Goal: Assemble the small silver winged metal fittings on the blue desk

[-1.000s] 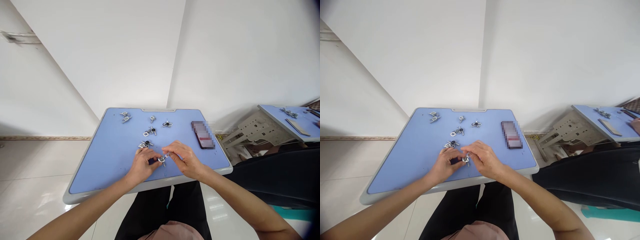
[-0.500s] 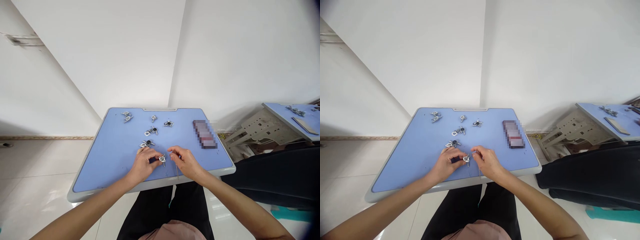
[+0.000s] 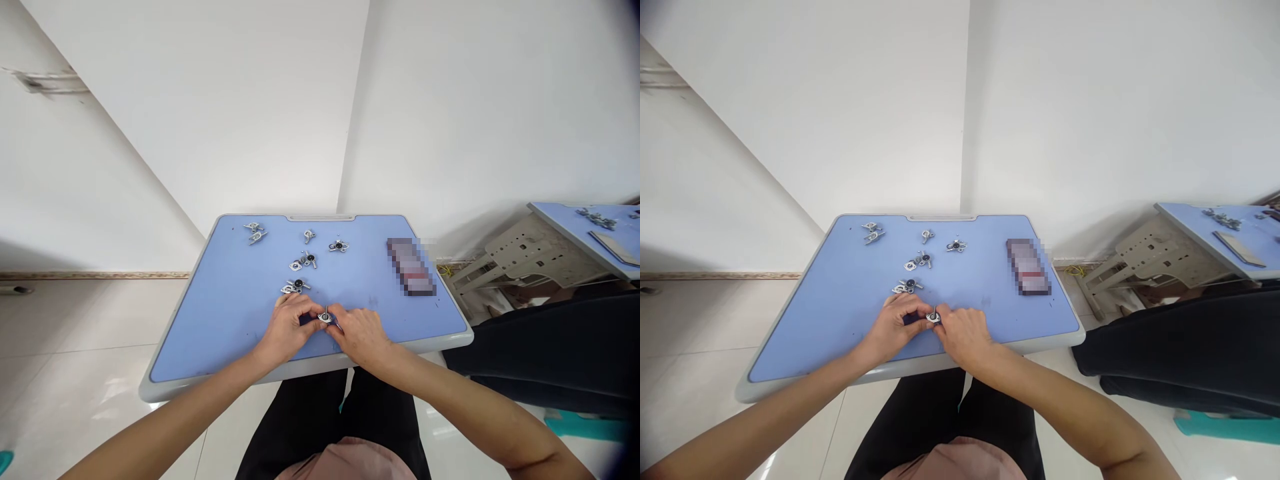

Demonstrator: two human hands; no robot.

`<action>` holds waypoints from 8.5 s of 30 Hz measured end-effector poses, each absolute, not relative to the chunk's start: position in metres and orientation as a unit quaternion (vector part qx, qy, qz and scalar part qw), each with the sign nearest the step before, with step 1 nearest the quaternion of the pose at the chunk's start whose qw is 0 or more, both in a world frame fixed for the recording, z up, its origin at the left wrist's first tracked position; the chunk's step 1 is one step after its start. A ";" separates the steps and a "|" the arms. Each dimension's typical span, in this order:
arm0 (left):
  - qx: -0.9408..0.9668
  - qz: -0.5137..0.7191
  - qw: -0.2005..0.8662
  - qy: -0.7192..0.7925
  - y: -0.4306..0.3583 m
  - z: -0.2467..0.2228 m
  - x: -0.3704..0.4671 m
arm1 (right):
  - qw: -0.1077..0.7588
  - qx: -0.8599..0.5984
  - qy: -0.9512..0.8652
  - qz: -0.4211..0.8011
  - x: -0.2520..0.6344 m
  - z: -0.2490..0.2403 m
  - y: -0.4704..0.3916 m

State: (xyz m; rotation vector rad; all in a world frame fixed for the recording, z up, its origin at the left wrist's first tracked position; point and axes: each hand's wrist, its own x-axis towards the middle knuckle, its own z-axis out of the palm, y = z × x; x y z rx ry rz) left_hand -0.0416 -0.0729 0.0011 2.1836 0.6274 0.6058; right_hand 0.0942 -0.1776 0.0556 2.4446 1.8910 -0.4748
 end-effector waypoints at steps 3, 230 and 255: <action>0.859 0.238 0.379 0.247 -0.073 0.000 -0.041 | 0.016 0.784 0.602 -0.152 0.093 0.056 -0.177; 0.927 0.246 0.164 0.231 0.091 0.001 -0.081 | -0.420 0.696 0.360 -0.458 0.187 0.029 -0.190; 0.804 0.257 0.188 0.503 0.119 0.008 -0.045 | -0.555 0.634 0.536 0.042 0.142 -0.003 -0.223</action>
